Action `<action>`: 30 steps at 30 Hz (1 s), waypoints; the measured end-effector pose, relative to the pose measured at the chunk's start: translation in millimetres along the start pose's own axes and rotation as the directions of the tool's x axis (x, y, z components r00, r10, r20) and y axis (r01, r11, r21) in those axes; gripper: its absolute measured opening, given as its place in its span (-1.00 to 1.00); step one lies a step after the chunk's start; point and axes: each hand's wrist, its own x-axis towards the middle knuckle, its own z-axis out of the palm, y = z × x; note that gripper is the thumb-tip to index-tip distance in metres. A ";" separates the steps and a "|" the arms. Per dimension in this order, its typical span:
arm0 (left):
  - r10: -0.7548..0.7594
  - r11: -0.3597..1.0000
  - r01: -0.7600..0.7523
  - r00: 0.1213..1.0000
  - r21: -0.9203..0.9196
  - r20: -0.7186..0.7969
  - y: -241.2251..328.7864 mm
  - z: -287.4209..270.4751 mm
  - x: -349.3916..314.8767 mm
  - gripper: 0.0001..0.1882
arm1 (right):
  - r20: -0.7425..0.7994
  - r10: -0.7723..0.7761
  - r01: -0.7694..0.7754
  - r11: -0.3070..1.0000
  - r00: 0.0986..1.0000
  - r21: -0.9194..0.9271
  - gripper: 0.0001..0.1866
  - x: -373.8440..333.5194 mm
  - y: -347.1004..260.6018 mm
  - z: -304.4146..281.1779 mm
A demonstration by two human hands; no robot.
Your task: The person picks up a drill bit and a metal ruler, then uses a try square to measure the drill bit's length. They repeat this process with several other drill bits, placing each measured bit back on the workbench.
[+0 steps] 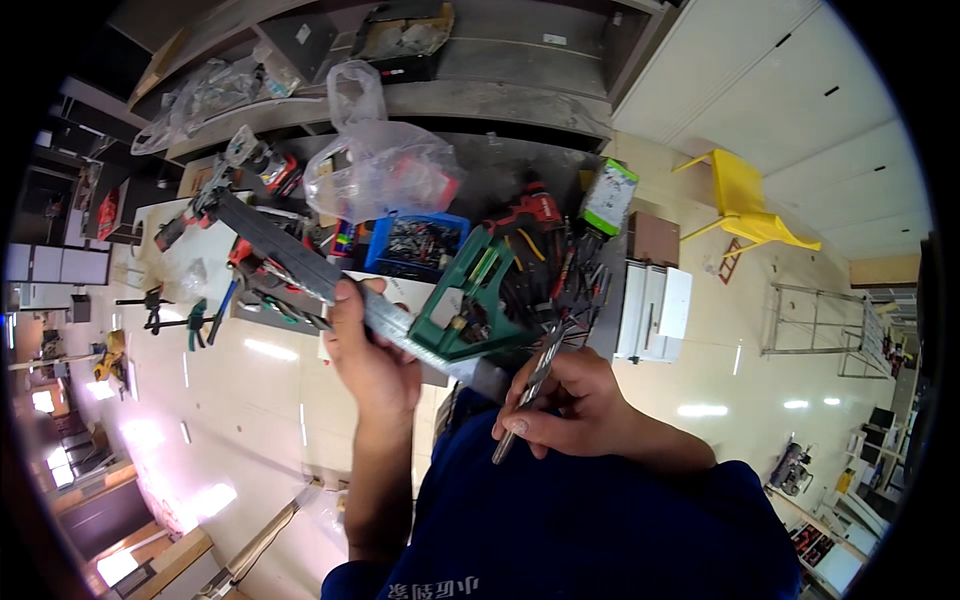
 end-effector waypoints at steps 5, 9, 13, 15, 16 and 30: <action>0.113 0.981 -0.109 0.993 -0.160 0.021 -3.8 2.2 -5.1 -0.68 | 0.133 0.114 -0.116 0.993 0.984 0.010 -0.83 4.7 2.6 14.1; 0.233 0.946 -0.230 0.972 -0.228 -0.016 2.7 9.0 -10.8 -0.70 | 0.196 0.163 -0.166 0.986 0.967 -0.002 -0.82 8.1 16.4 19.6; 0.250 0.932 -0.267 0.963 -0.246 -0.099 8.6 21.2 -18.7 -0.71 | 0.173 0.163 -0.159 0.987 0.971 -0.034 -0.82 11.0 22.5 23.3; 0.282 0.925 -0.271 0.959 -0.268 0.005 7.7 12.1 -20.6 -0.69 | 0.189 0.171 -0.162 0.985 0.967 -0.061 -0.83 11.4 20.8 23.3; 0.305 0.924 -0.294 0.952 -0.245 0.009 8.5 10.1 -21.4 -0.69 | 0.212 0.179 -0.165 0.983 0.961 -0.081 -0.83 12.4 18.9 21.8; 0.395 0.902 -0.415 0.905 -0.121 -0.159 31.8 5.7 -33.0 -0.69 | 0.307 -0.002 0.032 0.995 0.952 -0.091 -0.84 3.5 23.4 21.3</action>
